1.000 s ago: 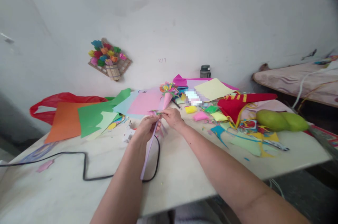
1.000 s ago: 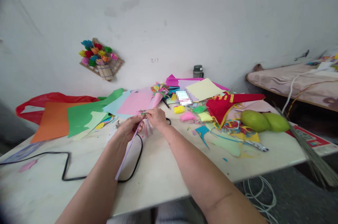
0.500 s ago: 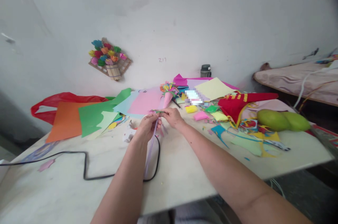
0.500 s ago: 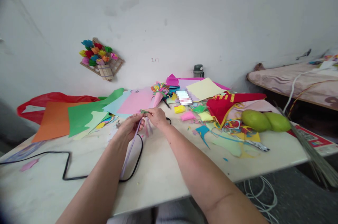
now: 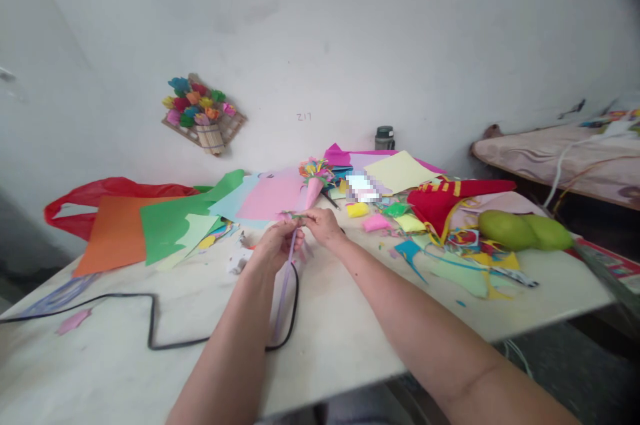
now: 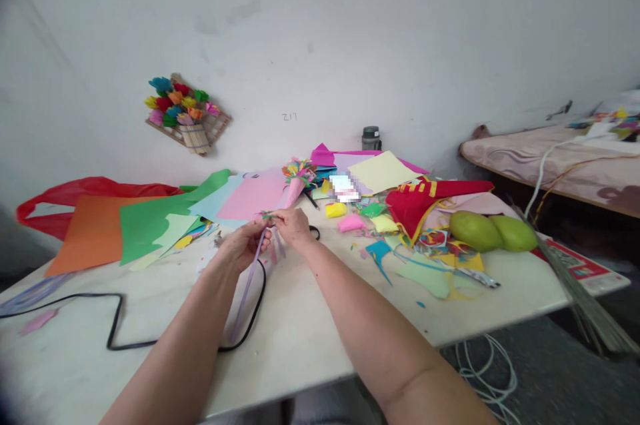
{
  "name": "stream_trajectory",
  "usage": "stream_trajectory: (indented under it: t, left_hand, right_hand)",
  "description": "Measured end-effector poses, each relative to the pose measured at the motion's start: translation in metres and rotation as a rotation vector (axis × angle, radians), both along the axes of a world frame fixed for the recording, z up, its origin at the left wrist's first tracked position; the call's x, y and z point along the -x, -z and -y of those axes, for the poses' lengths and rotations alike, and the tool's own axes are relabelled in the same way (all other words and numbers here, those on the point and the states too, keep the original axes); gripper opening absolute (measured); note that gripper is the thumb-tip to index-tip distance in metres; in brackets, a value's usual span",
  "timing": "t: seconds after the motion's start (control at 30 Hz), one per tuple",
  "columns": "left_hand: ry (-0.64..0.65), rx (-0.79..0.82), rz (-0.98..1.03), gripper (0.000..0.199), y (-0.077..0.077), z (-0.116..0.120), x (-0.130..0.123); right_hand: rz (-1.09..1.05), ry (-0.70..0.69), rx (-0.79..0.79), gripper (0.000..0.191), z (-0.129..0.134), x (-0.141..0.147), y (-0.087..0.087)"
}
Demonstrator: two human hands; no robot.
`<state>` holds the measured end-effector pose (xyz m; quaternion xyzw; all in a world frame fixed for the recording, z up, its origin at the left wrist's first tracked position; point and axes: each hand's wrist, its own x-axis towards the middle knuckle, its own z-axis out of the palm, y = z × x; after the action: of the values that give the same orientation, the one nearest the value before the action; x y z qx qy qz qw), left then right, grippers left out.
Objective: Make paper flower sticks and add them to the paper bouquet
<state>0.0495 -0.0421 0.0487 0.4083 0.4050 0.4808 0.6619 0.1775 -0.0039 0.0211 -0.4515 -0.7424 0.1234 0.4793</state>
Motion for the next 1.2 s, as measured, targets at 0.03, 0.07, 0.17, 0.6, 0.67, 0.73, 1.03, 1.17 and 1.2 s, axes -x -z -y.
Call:
stream_trajectory:
  t: [0.03, 0.07, 0.17, 0.6, 0.67, 0.73, 1.03, 1.17, 1.2]
  left_hand:
    - [0.002, 0.003, -0.002, 0.005, 0.0007, -0.0006, 0.0001]
    - [0.005, 0.003, -0.004, 0.004, 0.0015, -0.0013, 0.0002]
    - [0.012, 0.010, -0.007, 0.003, 0.0031, -0.0030, 0.0005]
    - [-0.006, 0.045, -0.018, 0.008, 0.0007, -0.0016, -0.0006]
    - [-0.005, 0.045, -0.019, 0.008, 0.0007, -0.0016, -0.0004]
    - [-0.008, 0.047, -0.021, 0.008, -0.0004, -0.0008, -0.0005]
    - [-0.008, 0.021, -0.022, 0.006, -0.0043, 0.0030, -0.0014]
    - [-0.008, 0.015, -0.046, 0.005, -0.0023, 0.0016, -0.0006]
    - [-0.007, 0.006, -0.052, 0.006, -0.0017, 0.0012, -0.0004]
  right_hand:
    - [-0.008, -0.005, 0.006, 0.021, 0.0001, 0.0001, 0.0002]
    - [-0.015, -0.006, 0.014, 0.021, 0.0001, 0.0003, 0.0003]
    - [-0.035, 0.005, 0.040, 0.020, 0.0002, 0.0011, 0.0005]
    - [-0.091, -0.009, 0.066, 0.020, 0.0043, 0.0013, -0.0015]
    - [-0.088, -0.012, 0.067, 0.020, 0.0043, 0.0014, -0.0014]
    - [-0.078, -0.006, 0.060, 0.020, 0.0041, 0.0014, -0.0014]
    - [0.011, 0.034, 0.023, 0.018, 0.0052, 0.0012, -0.0013]
    - [0.007, 0.033, 0.016, 0.017, 0.0057, 0.0025, -0.0014]
    - [-0.003, 0.032, 0.015, 0.018, 0.0058, 0.0027, -0.0019]
